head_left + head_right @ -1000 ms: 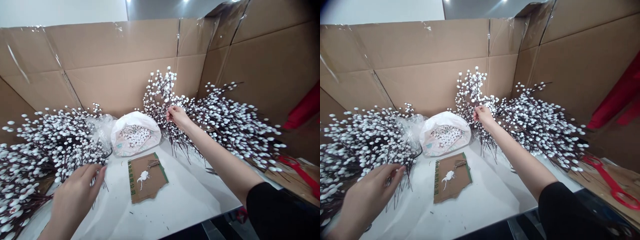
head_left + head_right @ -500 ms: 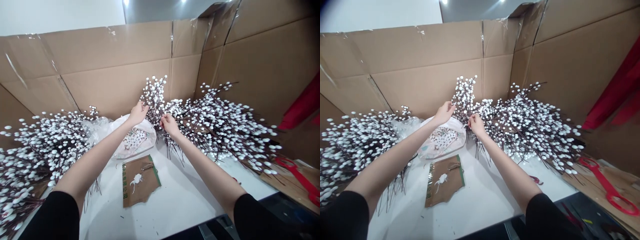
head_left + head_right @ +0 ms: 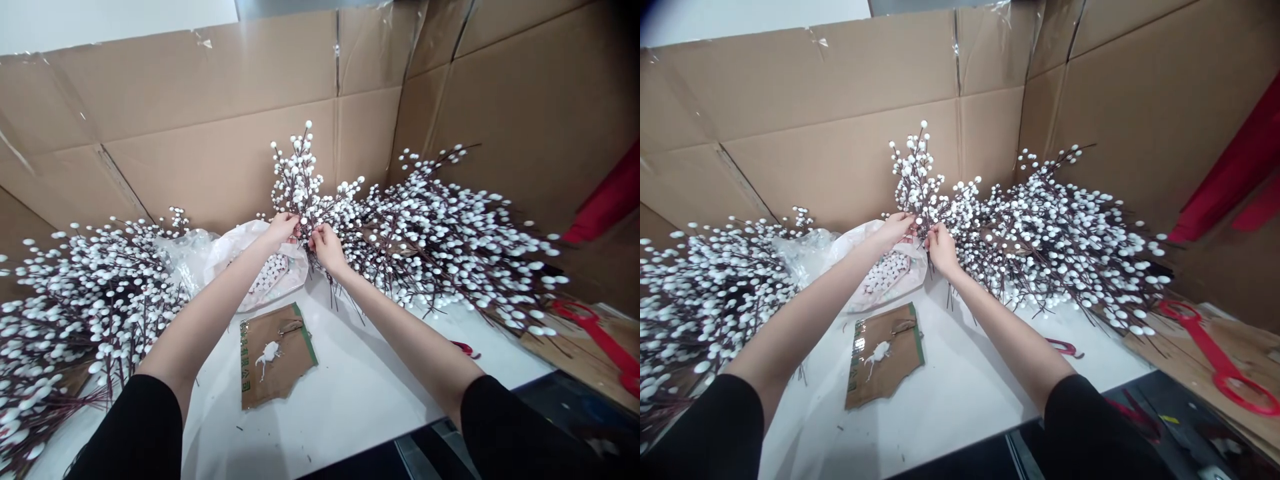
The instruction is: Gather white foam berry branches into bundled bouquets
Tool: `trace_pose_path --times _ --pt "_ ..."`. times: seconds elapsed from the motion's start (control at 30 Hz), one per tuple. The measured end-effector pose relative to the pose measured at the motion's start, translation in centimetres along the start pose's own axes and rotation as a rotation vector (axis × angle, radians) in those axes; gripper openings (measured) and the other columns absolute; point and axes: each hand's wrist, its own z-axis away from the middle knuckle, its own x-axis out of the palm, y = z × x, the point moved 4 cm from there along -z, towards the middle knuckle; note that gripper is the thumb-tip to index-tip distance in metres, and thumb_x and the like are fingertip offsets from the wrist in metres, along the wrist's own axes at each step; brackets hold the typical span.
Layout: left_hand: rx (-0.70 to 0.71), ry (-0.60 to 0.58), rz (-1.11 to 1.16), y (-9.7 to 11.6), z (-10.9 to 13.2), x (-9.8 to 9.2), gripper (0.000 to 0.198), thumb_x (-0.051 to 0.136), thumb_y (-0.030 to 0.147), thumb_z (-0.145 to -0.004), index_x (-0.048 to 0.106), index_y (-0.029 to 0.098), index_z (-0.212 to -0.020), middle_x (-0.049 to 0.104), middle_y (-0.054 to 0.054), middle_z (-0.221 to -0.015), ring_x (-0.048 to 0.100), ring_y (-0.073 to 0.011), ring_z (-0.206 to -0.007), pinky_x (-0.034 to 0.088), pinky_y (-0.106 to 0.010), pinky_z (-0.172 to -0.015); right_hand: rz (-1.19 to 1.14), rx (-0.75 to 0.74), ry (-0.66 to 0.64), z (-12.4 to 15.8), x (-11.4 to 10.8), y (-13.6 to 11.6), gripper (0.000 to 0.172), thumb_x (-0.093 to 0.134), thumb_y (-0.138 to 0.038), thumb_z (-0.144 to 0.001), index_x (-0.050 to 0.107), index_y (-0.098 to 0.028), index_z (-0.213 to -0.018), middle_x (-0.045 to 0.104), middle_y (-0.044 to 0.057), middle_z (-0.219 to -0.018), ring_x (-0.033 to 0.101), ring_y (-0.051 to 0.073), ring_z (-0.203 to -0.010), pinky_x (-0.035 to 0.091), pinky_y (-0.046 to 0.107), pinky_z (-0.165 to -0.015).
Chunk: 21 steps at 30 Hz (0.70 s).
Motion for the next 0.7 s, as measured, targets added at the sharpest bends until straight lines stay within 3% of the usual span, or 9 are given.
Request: trace_pose_path --times 0.13,0.33,0.5,0.6,0.7 --pt "0.055 0.025 0.038 -0.1 0.0 0.3 0.030 0.052 0.033 -0.086 0.055 0.015 -0.110 0.060 -0.007 -0.106 0.061 -0.0176 -0.085 0.053 -0.037 -0.071 -0.049 0.026 -0.002 0.2 0.1 0.3 0.009 0.039 -0.030 -0.085 0.040 -0.025 -0.077 0.055 -0.004 -0.063 0.051 0.015 -0.058 0.039 0.025 -0.061" --pt "0.193 0.152 0.007 -0.5 -0.3 0.2 0.015 0.037 0.027 -0.092 0.048 0.019 -0.097 0.055 0.002 -0.071 0.053 -0.0090 -0.056 0.044 -0.024 -0.058 -0.204 0.154 -0.048 0.3 0.5 0.2 0.013 0.046 -0.036 -0.082 0.043 -0.024 -0.077 0.060 -0.002 -0.066 0.056 0.015 -0.062 0.043 0.025 -0.061" --pt "0.317 0.285 -0.065 -0.2 0.0 -0.1 0.011 0.038 0.025 -0.092 0.047 0.021 -0.096 0.057 0.001 -0.078 0.057 -0.0129 -0.072 0.043 -0.026 -0.072 -0.406 0.301 -0.119 -0.2 1.4 -1.0 0.022 0.051 -0.044 -0.080 0.052 -0.022 -0.080 0.066 0.001 -0.076 0.062 0.016 -0.065 0.047 0.025 -0.057" --pt "0.375 0.345 -0.096 0.1 0.6 0.0 0.011 0.038 0.023 -0.091 0.048 0.021 -0.096 0.059 -0.001 -0.086 0.057 -0.0144 -0.082 0.041 -0.027 -0.078 -0.492 0.386 -0.105 -0.7 1.8 -1.3 0.030 0.053 -0.050 -0.079 0.056 -0.021 -0.076 0.064 0.002 -0.070 0.062 0.016 -0.059 0.048 0.026 -0.052" --pt "0.398 0.392 -0.099 0.4 1.3 0.0 0.012 0.038 0.025 -0.091 0.048 0.021 -0.097 0.060 -0.002 -0.083 0.058 -0.0146 -0.080 0.042 -0.026 -0.076 -0.537 0.461 -0.054 -0.8 2.0 -1.3 0.026 0.055 -0.044 -0.081 0.056 -0.020 -0.070 0.061 0.001 -0.063 0.060 0.015 -0.054 0.048 0.026 -0.050"
